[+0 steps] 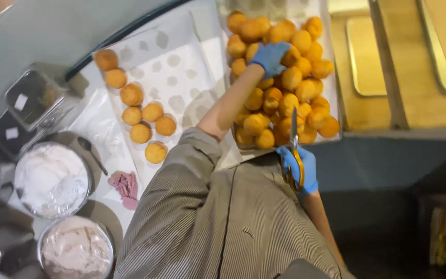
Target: Cutting donuts with scissors and arranging them on a tray for filling.
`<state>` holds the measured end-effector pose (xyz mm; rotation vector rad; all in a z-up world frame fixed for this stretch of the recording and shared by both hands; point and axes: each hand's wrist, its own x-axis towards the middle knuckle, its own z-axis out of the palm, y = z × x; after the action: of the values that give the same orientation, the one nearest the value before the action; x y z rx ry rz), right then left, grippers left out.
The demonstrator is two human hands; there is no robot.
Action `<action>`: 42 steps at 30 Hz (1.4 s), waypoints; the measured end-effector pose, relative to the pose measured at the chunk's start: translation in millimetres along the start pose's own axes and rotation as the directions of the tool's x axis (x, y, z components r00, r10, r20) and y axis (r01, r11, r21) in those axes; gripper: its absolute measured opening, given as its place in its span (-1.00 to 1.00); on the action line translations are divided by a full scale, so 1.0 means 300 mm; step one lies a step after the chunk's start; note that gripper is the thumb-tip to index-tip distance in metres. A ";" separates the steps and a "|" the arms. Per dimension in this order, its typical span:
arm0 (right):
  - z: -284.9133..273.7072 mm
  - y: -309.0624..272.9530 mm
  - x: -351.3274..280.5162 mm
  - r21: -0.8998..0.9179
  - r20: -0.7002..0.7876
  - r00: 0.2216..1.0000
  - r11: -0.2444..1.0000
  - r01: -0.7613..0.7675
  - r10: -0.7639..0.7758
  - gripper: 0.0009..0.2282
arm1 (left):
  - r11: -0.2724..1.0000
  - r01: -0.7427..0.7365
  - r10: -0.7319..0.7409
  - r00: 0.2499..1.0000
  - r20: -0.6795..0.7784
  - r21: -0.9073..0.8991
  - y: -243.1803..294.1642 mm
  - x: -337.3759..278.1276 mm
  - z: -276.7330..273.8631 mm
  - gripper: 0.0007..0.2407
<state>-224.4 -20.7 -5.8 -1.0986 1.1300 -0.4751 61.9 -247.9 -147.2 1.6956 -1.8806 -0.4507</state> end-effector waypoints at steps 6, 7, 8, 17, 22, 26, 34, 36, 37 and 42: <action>-0.048 0.130 0.045 -0.037 0.026 0.993 0.993 0.113 -0.112 -0.84 | 0.996 0.084 -0.085 0.852 -0.516 -0.025 -0.530 -0.303 -0.125 -0.57; -0.058 0.153 0.041 -0.057 0.031 0.993 0.992 0.116 -0.114 -0.83 | 0.985 0.168 -0.153 0.753 -0.640 -0.038 -0.695 -0.351 -0.097 -0.57; -0.049 0.147 0.045 -0.057 0.039 0.993 0.991 0.118 -0.116 -0.83 | 0.984 0.174 -0.155 0.750 -0.644 -0.034 -0.835 -0.472 -0.220 -0.57; 0.023 0.114 0.084 -0.107 0.037 0.999 0.994 -0.017 0.021 -0.84 | 0.344 0.933 -0.718 0.334 -0.611 0.106 -1.189 -1.114 -0.789 -0.51; 0.072 0.078 0.107 -0.057 0.078 0.991 0.993 -0.103 0.107 -0.81 | 0.532 0.847 -0.757 0.481 -0.442 0.010 -1.093 -1.026 -0.846 -0.20; 0.078 0.103 0.132 -0.109 0.154 0.988 0.994 -0.015 0.032 -0.80 | 0.486 0.841 -0.817 0.534 -0.219 0.239 -1.028 -0.913 -0.778 -0.29; 0.135 -0.030 0.089 -0.243 0.222 0.966 0.967 -0.074 0.130 -0.77 | 0.845 0.117 -0.359 0.847 -0.391 -0.522 -0.720 -0.778 -0.196 -0.23; 0.123 -0.024 0.078 -0.209 0.270 0.959 0.977 -0.033 0.090 -0.75 | 0.757 0.156 -0.414 0.866 -0.281 -0.635 -0.307 -0.746 -0.274 -0.26; 0.116 -0.016 0.064 -0.177 0.321 0.946 0.984 0.003 0.055 -0.72 | 0.650 0.207 -0.459 0.874 -0.161 -0.731 -0.076 -0.691 -0.332 -0.28; 0.069 0.022 0.044 -0.063 0.484 0.865 0.980 0.187 -0.134 -0.62 | 0.687 -0.017 -0.276 0.919 -0.282 -0.727 0.335 -0.673 -0.408 -0.32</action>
<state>-201.9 -18.8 -17.6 -1.3242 0.6340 -0.2481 65.0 -20.6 -28.2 1.2460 -1.0740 -0.7485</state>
